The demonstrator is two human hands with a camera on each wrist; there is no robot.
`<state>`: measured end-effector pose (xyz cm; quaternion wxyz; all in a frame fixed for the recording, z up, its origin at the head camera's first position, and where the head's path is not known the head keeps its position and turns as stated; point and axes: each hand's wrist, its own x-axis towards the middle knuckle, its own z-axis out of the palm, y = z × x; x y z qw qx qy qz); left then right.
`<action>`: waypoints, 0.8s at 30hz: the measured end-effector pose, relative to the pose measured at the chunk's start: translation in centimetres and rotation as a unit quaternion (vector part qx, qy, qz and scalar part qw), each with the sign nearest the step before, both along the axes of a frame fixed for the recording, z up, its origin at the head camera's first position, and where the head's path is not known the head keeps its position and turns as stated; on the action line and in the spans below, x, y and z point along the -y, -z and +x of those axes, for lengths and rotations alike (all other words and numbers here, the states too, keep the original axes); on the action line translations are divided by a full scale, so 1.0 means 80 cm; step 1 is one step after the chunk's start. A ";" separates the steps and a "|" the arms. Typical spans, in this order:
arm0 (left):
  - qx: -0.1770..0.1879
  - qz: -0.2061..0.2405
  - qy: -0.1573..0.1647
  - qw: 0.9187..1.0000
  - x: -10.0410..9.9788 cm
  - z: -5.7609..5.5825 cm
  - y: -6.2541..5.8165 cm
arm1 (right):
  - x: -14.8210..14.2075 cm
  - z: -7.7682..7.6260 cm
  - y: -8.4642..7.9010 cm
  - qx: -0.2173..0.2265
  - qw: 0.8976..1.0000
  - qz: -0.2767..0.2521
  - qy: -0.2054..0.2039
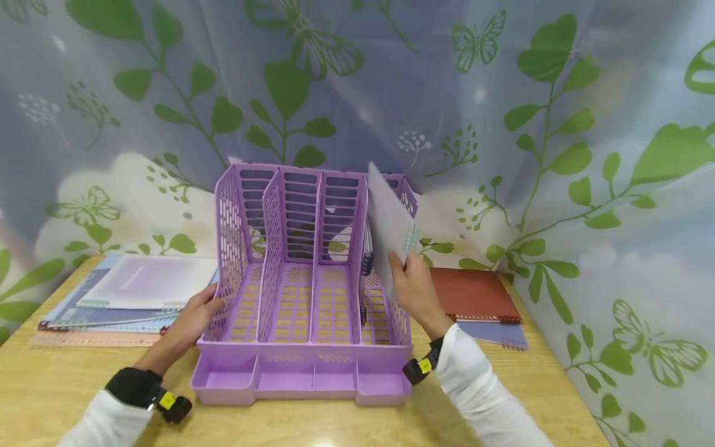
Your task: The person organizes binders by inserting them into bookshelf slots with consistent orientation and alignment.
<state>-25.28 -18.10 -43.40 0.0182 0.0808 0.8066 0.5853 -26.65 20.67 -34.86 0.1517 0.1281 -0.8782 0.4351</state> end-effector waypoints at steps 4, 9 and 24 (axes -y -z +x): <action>0.003 -0.004 0.005 1.000 0.001 0.002 -0.001 | 0.007 -0.019 0.008 0.068 0.991 0.093 -0.070; 0.011 0.006 0.008 1.000 0.001 0.003 -0.004 | 0.017 -0.031 0.008 0.129 0.941 0.273 -0.152; 0.015 -0.018 -0.001 1.000 0.002 0.002 -0.001 | -0.063 0.004 -0.012 0.038 0.970 0.186 -0.150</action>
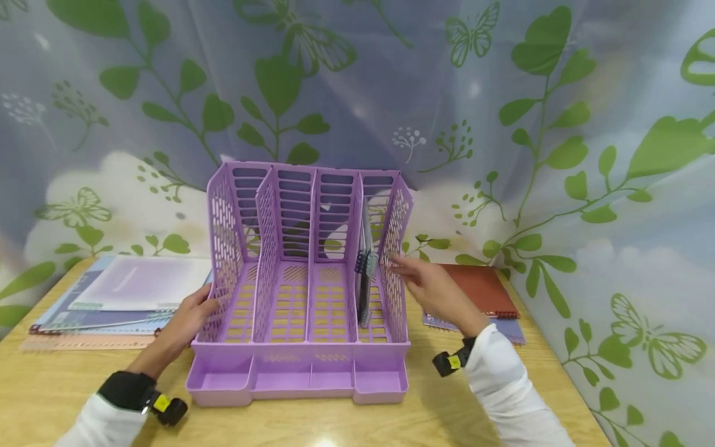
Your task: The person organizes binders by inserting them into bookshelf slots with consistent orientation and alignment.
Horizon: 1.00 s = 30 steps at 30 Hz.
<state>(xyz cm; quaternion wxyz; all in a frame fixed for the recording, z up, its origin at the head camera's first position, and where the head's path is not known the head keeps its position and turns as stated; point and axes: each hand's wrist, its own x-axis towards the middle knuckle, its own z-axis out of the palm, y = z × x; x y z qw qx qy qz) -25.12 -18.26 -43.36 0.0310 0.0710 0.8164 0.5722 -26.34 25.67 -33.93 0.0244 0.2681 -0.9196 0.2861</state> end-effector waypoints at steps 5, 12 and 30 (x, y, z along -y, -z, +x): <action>0.005 -0.004 -0.001 1.000 0.000 0.000 -0.002 | -0.076 -0.015 0.019 -0.050 0.995 0.006 0.091; 0.012 -0.002 -0.002 1.000 0.000 0.002 -0.001 | -0.158 -0.017 0.089 -0.016 0.988 0.135 0.069; -0.014 -0.002 -0.011 1.000 -0.002 -0.001 0.002 | -0.164 -0.035 0.125 -0.114 0.963 0.240 0.052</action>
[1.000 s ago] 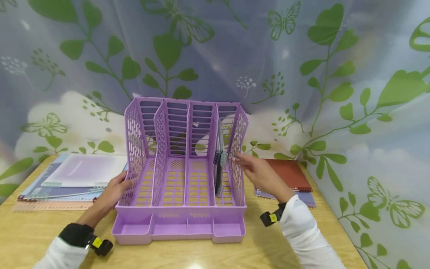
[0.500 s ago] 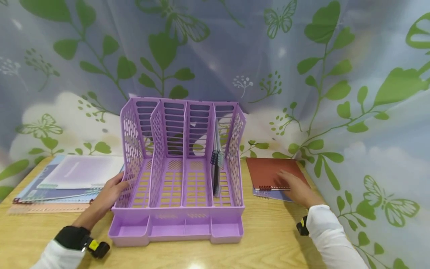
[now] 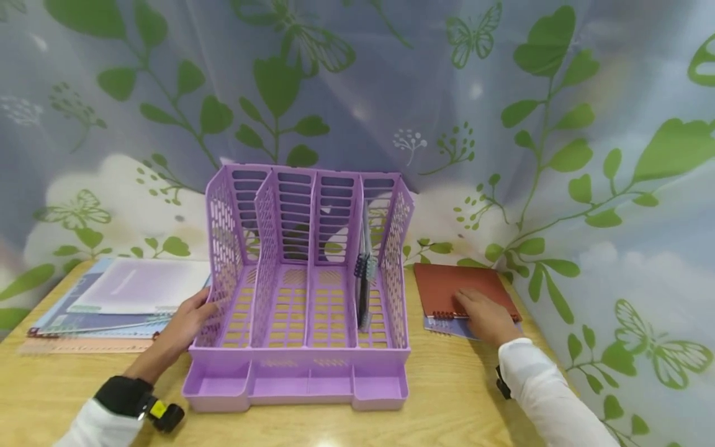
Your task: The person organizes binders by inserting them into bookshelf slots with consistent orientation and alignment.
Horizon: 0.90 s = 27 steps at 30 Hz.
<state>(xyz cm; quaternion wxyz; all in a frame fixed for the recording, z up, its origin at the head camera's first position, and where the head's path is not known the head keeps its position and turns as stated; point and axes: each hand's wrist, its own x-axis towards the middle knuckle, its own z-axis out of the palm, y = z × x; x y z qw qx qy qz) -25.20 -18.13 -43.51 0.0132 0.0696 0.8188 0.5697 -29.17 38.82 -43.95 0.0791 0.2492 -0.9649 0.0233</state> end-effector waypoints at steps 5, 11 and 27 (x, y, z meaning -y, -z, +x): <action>-0.003 0.000 -0.001 1.000 -0.005 0.000 0.003 | -0.002 -0.006 0.009 0.003 0.998 -0.010 0.064; 0.001 0.008 -0.005 1.000 -0.012 0.000 0.005 | -0.010 -0.016 0.014 -0.018 0.995 -0.024 0.096; -0.001 -0.004 -0.007 1.000 -0.001 0.002 0.000 | 0.008 0.015 -0.040 -0.032 0.983 -0.129 0.128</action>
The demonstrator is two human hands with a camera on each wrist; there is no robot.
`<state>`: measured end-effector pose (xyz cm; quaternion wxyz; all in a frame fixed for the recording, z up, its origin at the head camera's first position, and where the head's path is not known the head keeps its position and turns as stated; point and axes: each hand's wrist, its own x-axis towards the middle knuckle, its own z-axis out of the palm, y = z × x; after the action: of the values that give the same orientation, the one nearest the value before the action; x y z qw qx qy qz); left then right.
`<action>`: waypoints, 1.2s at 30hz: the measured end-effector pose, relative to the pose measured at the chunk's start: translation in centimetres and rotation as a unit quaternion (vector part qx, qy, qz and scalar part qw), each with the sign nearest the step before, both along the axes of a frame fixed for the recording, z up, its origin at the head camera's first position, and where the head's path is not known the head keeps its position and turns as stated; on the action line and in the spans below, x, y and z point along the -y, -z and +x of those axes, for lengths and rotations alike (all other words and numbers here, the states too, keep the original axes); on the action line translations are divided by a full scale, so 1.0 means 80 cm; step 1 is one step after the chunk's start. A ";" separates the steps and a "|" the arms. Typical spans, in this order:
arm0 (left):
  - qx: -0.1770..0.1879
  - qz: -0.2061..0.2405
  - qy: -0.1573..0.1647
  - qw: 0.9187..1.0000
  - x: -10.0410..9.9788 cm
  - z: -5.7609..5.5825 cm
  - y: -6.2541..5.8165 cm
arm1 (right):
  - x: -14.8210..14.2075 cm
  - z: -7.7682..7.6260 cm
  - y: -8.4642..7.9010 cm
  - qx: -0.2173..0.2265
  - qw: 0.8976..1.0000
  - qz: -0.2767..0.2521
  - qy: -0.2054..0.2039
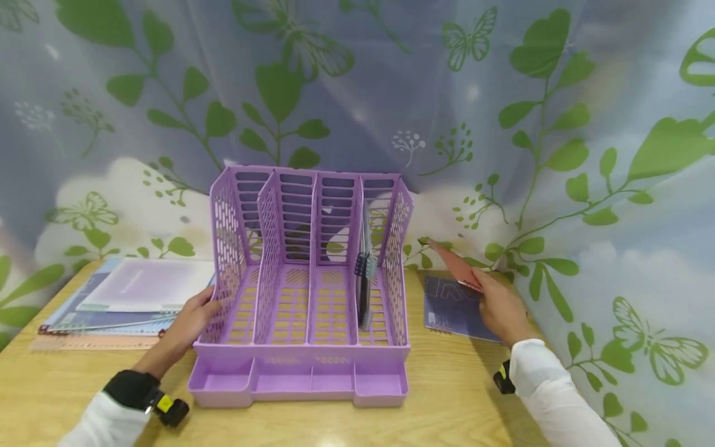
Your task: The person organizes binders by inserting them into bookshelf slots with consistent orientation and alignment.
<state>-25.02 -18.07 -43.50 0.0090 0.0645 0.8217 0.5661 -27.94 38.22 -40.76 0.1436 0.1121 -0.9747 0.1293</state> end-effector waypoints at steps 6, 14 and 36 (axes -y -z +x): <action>0.008 0.008 -0.003 1.000 0.005 -0.001 0.000 | 0.036 0.034 -0.037 -0.059 0.990 -0.122 0.026; 0.008 0.007 -0.006 1.000 0.007 0.002 0.001 | 0.105 0.097 -0.094 -0.145 0.964 -0.221 -0.011; 0.006 0.016 -0.004 1.000 -0.001 -0.003 0.001 | 0.270 0.096 -0.174 -0.256 0.874 -0.360 -0.203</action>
<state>-25.26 -17.96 -43.62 0.0106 0.0581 0.8128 0.5795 -20.25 16.61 -26.85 0.3896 0.2768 -0.7456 0.4645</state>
